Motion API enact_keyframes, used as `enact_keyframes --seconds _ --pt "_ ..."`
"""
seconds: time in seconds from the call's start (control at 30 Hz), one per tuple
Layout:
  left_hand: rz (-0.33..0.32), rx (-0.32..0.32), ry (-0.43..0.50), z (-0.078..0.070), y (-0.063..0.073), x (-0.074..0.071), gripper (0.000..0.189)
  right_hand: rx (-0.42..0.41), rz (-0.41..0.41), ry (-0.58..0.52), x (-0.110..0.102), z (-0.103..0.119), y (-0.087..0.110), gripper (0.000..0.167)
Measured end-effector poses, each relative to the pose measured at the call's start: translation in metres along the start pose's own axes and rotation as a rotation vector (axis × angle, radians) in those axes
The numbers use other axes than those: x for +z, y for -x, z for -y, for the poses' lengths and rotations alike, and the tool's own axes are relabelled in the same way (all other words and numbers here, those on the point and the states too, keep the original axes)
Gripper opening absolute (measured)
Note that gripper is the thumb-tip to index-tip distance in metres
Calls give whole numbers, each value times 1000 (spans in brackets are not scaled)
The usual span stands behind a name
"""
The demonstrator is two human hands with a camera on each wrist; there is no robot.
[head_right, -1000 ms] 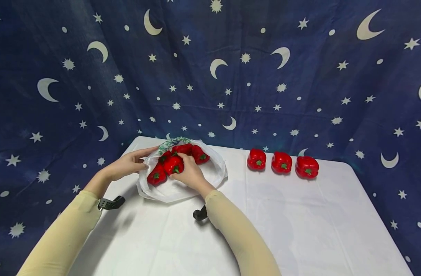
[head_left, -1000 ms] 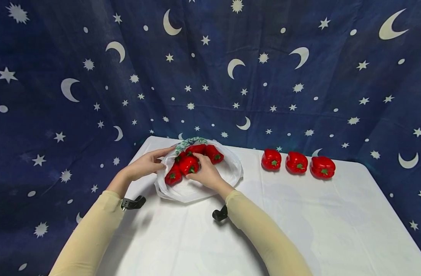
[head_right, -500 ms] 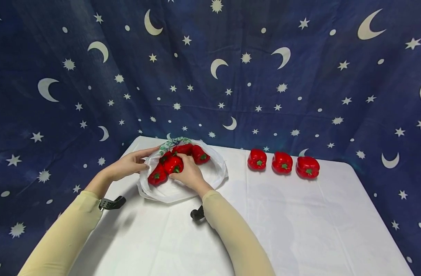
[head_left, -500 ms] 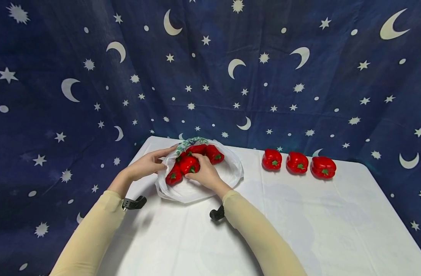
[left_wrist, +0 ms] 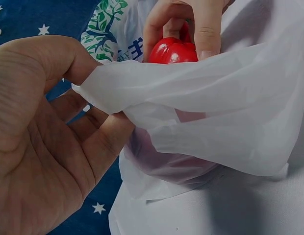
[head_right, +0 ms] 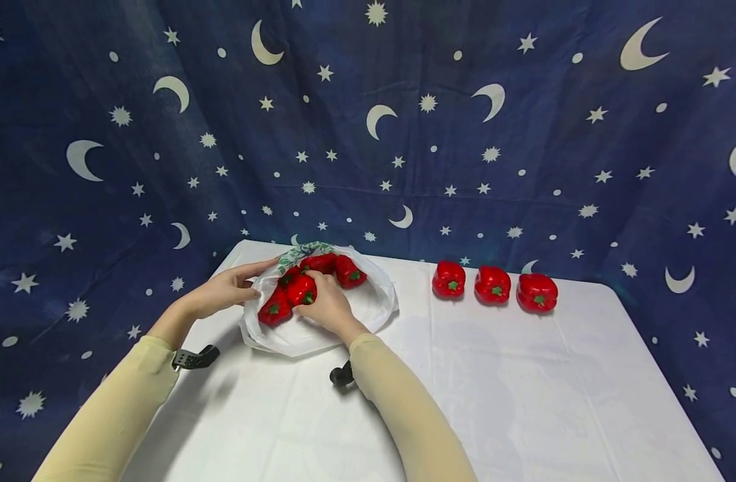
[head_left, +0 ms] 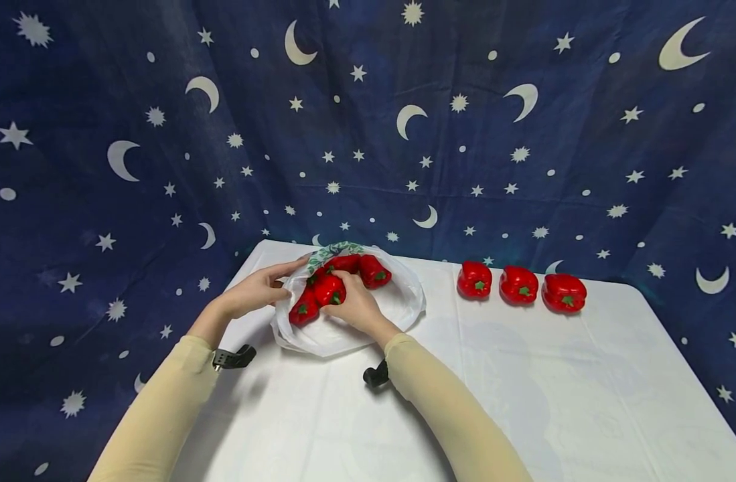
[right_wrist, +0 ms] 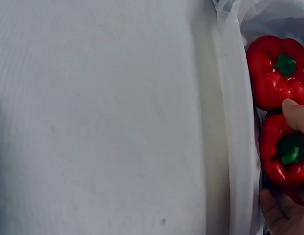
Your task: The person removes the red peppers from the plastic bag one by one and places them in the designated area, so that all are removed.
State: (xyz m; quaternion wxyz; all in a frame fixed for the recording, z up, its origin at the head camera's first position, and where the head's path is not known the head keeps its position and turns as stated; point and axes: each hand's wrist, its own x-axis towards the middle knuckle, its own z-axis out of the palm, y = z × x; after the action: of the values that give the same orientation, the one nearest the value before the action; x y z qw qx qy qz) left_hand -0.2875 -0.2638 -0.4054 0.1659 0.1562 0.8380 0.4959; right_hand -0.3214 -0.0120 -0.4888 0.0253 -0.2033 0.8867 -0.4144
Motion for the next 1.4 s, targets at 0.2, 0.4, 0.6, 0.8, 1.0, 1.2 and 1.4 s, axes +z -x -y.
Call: enact_keyframes --seconds 0.2,0.4,0.6,0.8,1.0,1.2,1.4 --pt "-2 18 -17 -1 0 1 72 -4 -31 22 2 1 0 82" --pt "0 37 -16 1 1 3 73 12 -19 12 2 2 3 82" --pt "-8 29 -23 0 2 3 72 29 -13 -7 -2 0 8 82" --pt "11 6 -21 1 -1 4 72 19 -9 -23 -11 -8 18 82" --pt "-7 -10 -44 -1 -3 4 74 -36 -16 -61 -27 -8 32 81" --pt "-6 2 -36 -2 -5 5 75 -66 -54 -133 -51 -6 51 80" --pt "0 13 -28 0 -2 4 73 -82 -60 -233 -78 -13 70 80"
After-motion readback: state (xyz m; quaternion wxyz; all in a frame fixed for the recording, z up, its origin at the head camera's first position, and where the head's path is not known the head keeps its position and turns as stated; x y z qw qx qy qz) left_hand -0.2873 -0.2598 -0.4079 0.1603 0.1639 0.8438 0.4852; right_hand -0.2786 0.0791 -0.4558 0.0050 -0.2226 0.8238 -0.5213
